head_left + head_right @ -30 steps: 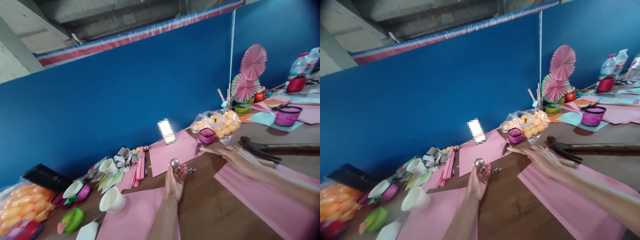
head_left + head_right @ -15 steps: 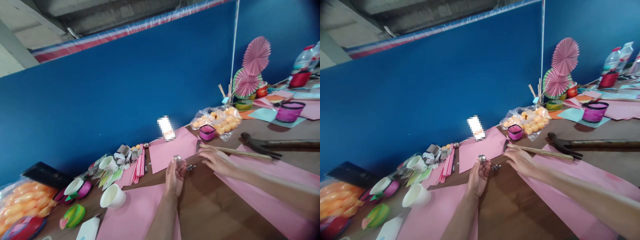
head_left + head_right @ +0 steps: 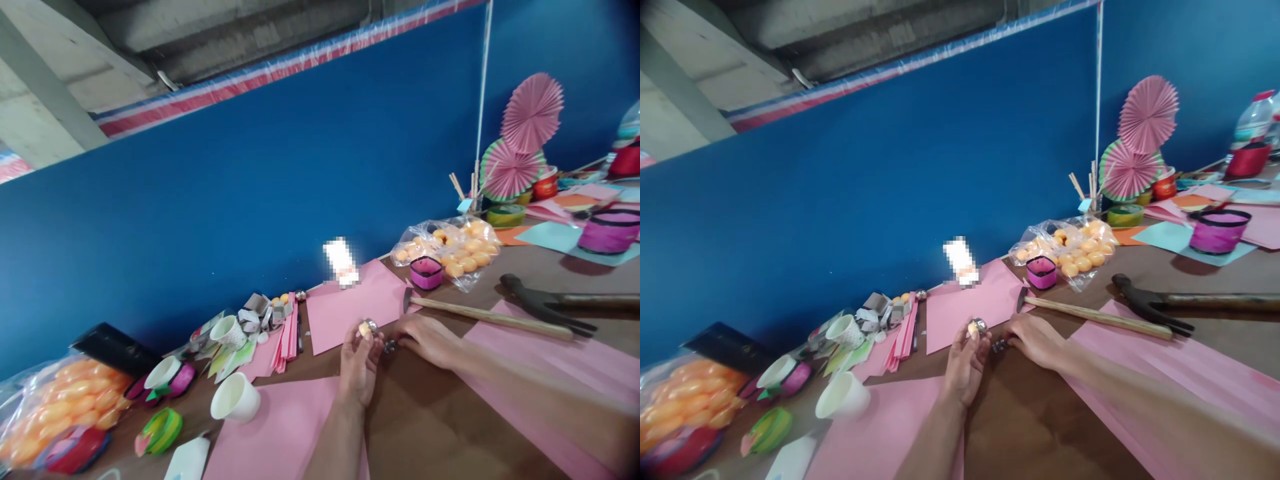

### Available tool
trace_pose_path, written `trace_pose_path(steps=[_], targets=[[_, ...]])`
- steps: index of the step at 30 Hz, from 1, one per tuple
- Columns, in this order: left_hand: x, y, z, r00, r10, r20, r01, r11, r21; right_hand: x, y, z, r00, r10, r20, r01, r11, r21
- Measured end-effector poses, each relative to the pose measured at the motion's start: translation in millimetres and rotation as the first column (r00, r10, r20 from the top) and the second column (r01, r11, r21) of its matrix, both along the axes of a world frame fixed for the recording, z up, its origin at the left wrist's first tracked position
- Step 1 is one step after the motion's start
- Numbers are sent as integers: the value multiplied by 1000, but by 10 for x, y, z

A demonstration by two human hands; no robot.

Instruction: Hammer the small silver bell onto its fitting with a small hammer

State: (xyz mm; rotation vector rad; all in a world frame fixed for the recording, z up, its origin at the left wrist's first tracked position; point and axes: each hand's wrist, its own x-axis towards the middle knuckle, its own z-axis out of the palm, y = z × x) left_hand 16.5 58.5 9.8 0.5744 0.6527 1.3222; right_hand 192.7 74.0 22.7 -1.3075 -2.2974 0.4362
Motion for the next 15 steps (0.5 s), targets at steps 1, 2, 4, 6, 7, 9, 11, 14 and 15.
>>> trace_pose_path(steps=[1,2,4,6,7,9,11,14,15], targets=[[3,-3,1,1000,4,1,-4,1000,5,2,-5,-4,1000,-2,-16,2,1000,15],[5,-5,0,1000,4,0,-4,1000,12,5,-8,-7,1000,-6,-31,7,1000,29],[9,-4,-4,1000,0,1,0,1000,21,11,-7,-12,998,-26,-61,28,999,32],[12,4,-12,1000,1,9,-1,1000,10,15,1,-15,995,-58,-85,60,998,13],[13,9,-18,1000,6,16,-6,1000,-2,15,6,-17,993,-72,-93,73,997,5],[11,19,-27,1000,18,24,-17,999,-29,13,14,-21,991,-87,-106,87,996,-6],[8,26,-33,1000,21,22,-20,999,-37,9,16,-26,989,-88,-120,87,996,-9],[4,24,-34,1000,16,3,-16,999,-29,8,11,-32,987,-78,-141,78,997,-4],[4,21,-32,1000,18,-4,-18,999,-28,10,10,-32,986,-75,-150,76,997,-2]])
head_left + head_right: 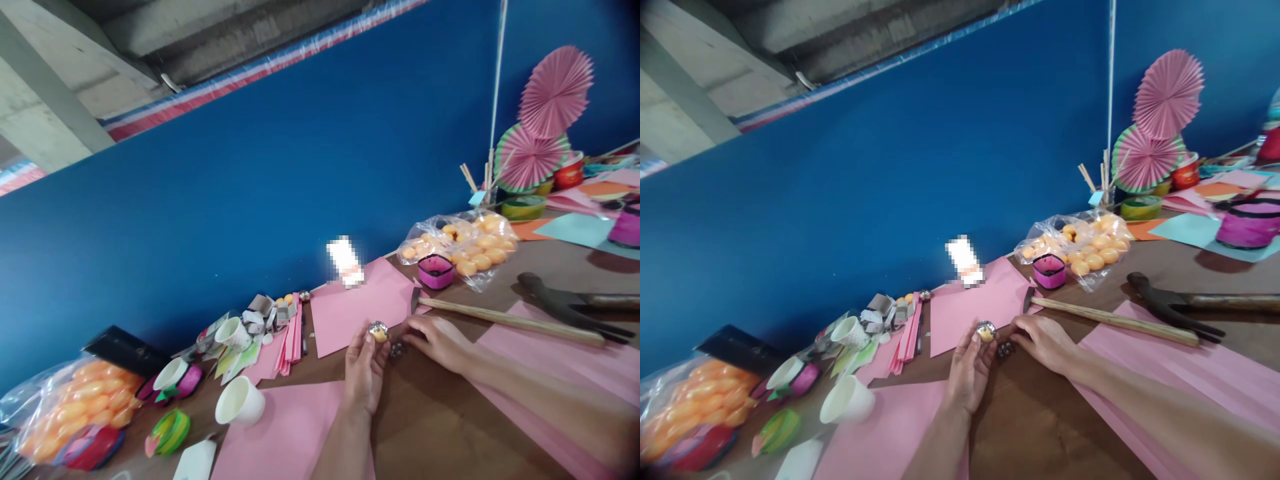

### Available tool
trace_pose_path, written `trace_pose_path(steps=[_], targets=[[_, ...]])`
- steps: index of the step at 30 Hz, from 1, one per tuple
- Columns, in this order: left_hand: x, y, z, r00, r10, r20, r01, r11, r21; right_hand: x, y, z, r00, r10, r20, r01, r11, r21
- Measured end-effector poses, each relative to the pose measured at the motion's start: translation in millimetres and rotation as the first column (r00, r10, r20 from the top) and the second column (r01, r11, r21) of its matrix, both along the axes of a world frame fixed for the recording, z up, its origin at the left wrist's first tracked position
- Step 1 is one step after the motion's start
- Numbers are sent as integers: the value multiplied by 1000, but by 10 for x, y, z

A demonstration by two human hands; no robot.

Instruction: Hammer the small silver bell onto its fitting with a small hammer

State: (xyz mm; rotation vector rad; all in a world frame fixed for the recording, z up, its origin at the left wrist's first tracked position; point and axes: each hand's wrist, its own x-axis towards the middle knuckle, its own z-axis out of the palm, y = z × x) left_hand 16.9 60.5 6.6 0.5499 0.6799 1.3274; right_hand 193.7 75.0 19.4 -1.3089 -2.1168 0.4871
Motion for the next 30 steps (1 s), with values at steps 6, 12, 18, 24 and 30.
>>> trace_pose_path(steps=[6,12,18,24,30], targets=[[9,-23,23,1000,8,-30,-7,1000,6,1,12,2,996,-25,-86,25,1000,-7],[0,-35,30,999,-26,-34,26,999,22,-47,9,-7,968,-2,-251,-2,1000,-17],[16,-35,-1,998,-12,-69,16,998,61,-91,-5,23,913,-15,-409,-16,997,-73],[54,-44,18,993,-10,-119,25,992,122,-120,4,11,772,-92,-629,-140,941,-309],[77,-54,24,988,-19,-154,38,992,123,-173,-40,12,675,-136,-725,-242,888,-392]])
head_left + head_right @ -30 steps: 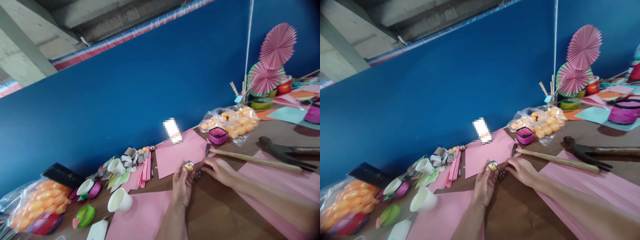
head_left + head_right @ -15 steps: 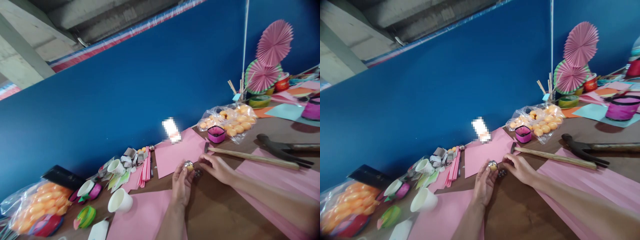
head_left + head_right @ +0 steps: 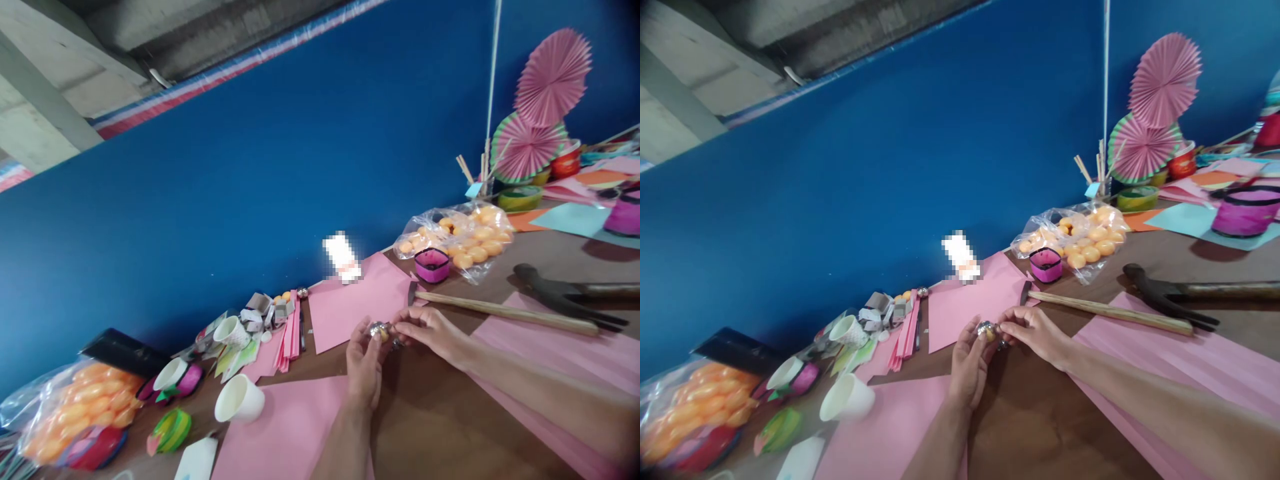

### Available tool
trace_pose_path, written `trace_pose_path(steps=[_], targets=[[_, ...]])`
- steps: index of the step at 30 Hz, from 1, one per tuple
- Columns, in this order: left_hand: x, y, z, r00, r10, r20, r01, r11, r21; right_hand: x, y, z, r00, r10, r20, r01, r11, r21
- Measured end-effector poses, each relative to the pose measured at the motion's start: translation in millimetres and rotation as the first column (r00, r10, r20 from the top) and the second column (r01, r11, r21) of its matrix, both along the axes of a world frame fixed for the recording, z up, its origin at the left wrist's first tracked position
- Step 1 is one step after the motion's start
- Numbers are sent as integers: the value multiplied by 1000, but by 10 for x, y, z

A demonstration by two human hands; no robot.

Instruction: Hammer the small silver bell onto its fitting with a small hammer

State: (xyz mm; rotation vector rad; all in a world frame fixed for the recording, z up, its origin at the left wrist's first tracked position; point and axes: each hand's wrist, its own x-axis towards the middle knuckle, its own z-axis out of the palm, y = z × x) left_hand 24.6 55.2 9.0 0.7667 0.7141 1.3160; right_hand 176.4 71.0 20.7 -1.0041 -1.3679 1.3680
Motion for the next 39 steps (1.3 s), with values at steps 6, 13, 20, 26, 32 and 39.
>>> trace_pose_path(steps=[6,13,20,26,32,39], targets=[[2,-2,-24,996,-7,-84,8,1000,12,-48,-60,40,997,13,79,-22,993,116],[-1,-8,-37,979,45,-201,-40,999,33,-37,-49,25,992,-52,116,29,982,185],[-3,0,-40,960,81,-268,-60,995,84,-24,-42,-2,982,-66,177,23,972,234],[-11,11,-82,963,71,-262,-38,991,127,-31,-44,17,981,-63,186,22,976,217],[-21,17,-98,965,64,-256,-32,991,126,-30,-37,14,978,-65,196,20,974,224],[-20,20,-100,967,62,-246,-32,992,123,-30,-39,-17,982,-56,180,23,984,179]])
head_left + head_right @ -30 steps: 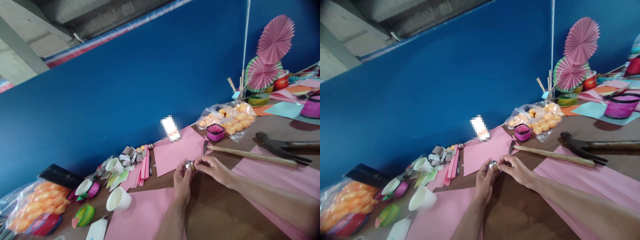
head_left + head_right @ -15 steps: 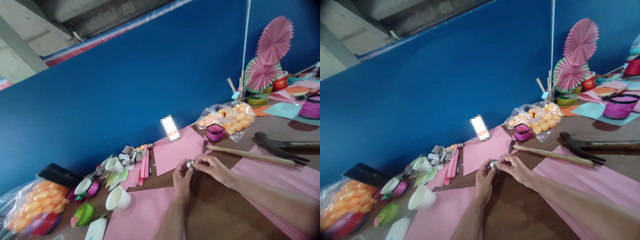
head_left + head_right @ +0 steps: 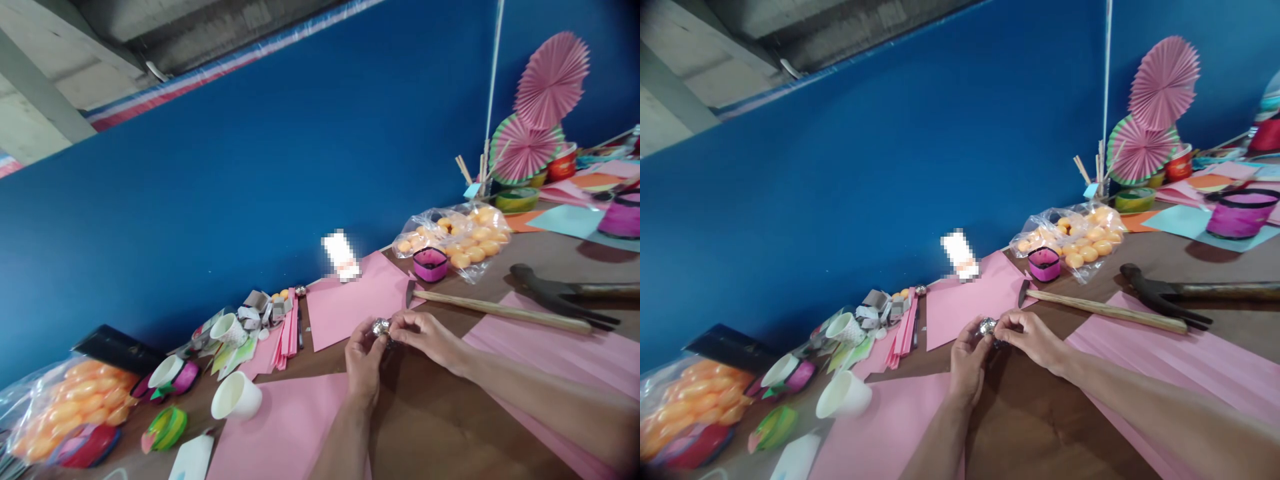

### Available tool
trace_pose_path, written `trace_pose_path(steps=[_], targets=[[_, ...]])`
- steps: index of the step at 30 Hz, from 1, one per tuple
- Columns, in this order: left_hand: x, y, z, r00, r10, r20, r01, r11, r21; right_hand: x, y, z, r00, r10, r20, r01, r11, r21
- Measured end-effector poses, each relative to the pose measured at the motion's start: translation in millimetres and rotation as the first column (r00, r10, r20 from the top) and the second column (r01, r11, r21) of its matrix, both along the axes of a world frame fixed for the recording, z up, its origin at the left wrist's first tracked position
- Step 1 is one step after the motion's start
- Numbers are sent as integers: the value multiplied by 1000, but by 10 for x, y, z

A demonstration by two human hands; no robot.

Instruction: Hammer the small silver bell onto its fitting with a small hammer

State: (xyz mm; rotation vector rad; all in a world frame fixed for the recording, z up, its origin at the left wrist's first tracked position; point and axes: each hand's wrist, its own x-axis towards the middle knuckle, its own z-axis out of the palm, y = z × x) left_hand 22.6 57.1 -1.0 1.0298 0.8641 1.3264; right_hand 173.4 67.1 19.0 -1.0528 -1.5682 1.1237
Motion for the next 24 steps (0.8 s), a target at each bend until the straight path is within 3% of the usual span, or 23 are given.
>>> trace_pose_path(steps=[24], targets=[[15,-12,51,998,13,-64,-13,1000,3,10,-7,-28,999,-25,27,25,1000,-9]])
